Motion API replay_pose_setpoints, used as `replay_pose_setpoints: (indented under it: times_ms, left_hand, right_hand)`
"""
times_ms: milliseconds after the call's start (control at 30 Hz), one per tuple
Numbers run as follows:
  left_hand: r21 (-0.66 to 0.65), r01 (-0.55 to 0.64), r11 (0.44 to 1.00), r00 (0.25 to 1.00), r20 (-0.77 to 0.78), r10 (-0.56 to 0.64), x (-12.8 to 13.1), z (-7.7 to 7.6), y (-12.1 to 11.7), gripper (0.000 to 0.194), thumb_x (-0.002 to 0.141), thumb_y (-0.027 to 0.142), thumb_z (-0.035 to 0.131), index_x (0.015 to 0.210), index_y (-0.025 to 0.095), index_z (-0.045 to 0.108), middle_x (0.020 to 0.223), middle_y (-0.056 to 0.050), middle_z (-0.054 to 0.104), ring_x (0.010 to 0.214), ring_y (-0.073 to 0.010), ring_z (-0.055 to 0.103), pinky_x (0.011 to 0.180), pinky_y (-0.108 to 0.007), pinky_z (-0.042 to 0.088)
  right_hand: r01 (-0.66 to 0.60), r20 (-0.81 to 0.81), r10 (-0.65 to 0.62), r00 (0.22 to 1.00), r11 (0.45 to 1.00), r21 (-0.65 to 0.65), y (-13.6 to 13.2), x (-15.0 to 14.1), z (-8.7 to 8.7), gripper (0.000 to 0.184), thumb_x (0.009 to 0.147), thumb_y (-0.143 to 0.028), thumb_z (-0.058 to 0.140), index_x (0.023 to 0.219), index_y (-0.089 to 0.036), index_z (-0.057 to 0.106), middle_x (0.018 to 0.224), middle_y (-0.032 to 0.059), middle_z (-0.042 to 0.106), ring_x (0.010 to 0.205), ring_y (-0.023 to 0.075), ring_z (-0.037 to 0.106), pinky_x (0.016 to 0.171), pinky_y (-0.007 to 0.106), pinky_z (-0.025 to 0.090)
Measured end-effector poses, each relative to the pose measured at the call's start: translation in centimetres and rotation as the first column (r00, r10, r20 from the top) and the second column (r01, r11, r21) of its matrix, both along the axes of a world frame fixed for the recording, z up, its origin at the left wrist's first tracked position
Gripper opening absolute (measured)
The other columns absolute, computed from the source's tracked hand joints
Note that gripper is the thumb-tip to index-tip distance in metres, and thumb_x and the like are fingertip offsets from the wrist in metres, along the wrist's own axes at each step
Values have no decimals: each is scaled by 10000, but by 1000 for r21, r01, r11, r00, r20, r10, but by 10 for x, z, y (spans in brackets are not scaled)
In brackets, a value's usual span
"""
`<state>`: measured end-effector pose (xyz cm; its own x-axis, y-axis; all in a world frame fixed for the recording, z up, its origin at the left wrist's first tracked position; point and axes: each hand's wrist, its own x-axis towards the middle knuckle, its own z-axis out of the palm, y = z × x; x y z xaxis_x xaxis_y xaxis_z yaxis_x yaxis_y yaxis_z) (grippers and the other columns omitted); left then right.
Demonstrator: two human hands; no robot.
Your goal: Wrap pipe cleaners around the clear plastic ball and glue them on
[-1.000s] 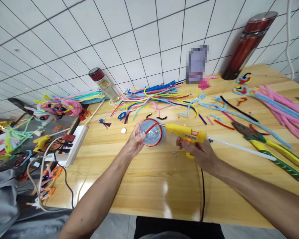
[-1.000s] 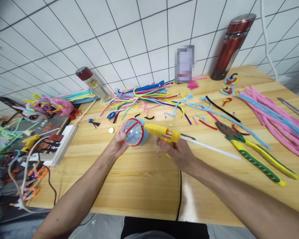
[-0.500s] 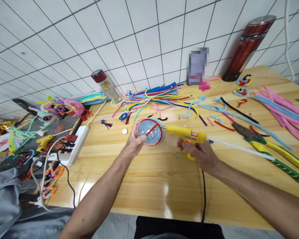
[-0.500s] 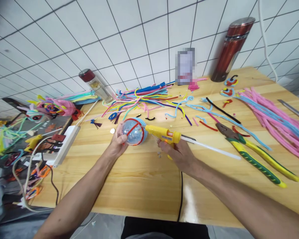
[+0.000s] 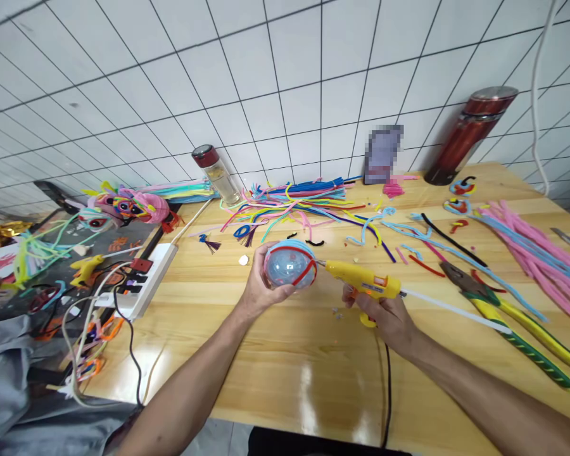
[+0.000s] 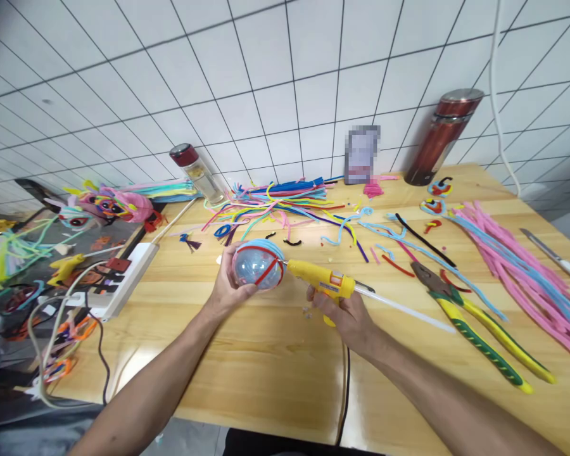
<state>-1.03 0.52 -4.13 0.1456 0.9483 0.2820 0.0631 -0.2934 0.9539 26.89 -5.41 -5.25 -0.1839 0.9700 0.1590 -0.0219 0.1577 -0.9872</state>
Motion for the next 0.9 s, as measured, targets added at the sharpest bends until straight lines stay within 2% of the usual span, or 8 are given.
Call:
replay_pose_setpoints:
  times_ms: [267, 633, 900]
  left_hand:
    - [62, -7, 998, 996, -89, 12, 0, 0, -5, 1018, 642, 676, 900, 1435, 218, 455, 1403, -152, 592, 1296, -341, 628, 1102, -477, 532]
    - [81, -6, 997, 991, -133, 17, -1, -5, -8, 1028, 649, 653, 903, 1467, 227, 450, 1483, -170, 536, 1349, -363, 604, 1124, -523, 533]
    - [98, -2, 995, 986, -167, 18, -2, -4, -7, 1014, 669, 652, 891, 1472, 232, 435, 1469, -170, 537, 1358, -370, 601, 1126, -539, 533]
  right_hand:
    - [-16, 6, 16, 1000, 999, 45, 0, 1, 1, 381, 1003, -570, 618, 996, -211, 745, 874, 59, 734, 772, 194, 674, 707, 306, 577]
    - [-27, 61, 24, 998, 998, 59, -4, 4, -4, 357, 1023, -547, 586, 1019, -219, 727, 890, 51, 705, 804, 195, 655, 717, 305, 556]
    - [-36, 72, 32, 997, 998, 43, -5, 7, -10, 332, 1029, -520, 576, 1028, -221, 720, 886, 51, 689, 820, 208, 641, 725, 319, 540]
